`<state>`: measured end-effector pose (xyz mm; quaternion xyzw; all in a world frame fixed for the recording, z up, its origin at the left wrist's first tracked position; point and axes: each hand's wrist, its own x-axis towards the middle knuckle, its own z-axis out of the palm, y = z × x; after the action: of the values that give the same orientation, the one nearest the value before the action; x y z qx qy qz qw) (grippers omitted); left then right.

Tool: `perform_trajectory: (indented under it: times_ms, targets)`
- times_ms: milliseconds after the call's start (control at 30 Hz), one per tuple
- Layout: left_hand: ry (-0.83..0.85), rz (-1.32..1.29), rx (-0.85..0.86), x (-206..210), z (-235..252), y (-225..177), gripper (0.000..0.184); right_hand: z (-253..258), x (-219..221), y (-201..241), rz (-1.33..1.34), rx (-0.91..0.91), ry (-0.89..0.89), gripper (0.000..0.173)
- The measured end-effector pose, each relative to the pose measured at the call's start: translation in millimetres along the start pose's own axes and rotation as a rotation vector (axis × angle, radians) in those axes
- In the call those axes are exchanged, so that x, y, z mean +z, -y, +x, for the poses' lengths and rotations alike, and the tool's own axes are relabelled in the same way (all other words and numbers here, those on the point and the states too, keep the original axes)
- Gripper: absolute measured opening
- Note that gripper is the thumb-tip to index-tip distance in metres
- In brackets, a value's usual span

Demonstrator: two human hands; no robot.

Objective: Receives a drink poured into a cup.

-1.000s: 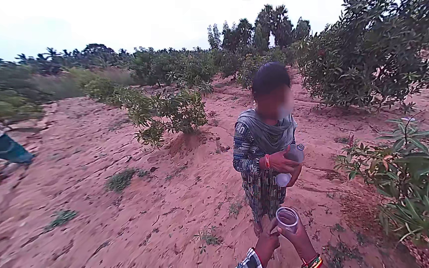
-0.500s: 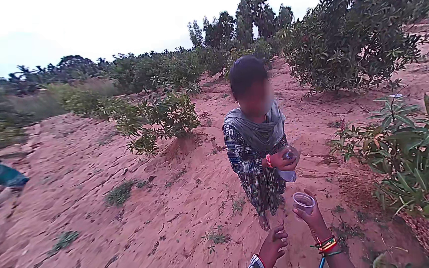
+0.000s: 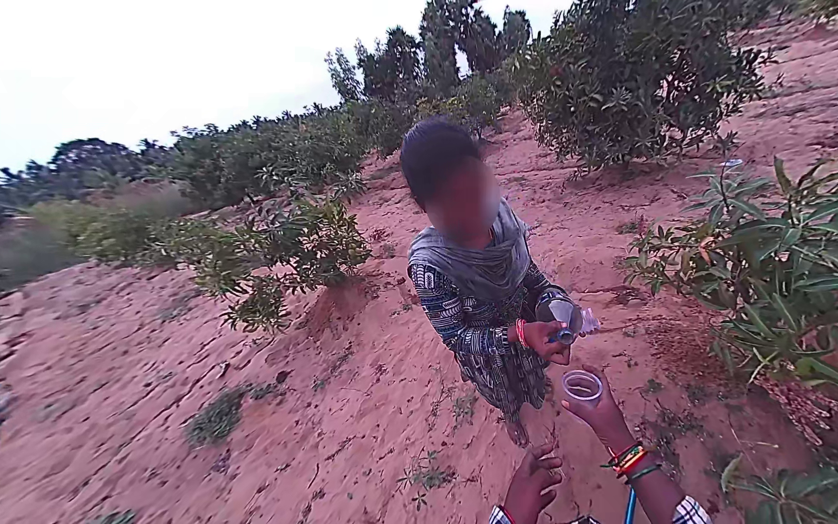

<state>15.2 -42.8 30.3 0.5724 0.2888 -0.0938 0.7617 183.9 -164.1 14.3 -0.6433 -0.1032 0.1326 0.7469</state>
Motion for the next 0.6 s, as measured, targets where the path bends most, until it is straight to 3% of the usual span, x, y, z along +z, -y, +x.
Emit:
perform_trajectory:
  times_ms: [600]
  targets:
    - [-0.026,-0.021,-0.005,-9.0,-4.2,-8.4,0.045,12.6,1.2,-19.3,-0.096,0.006,-0.056,0.095]
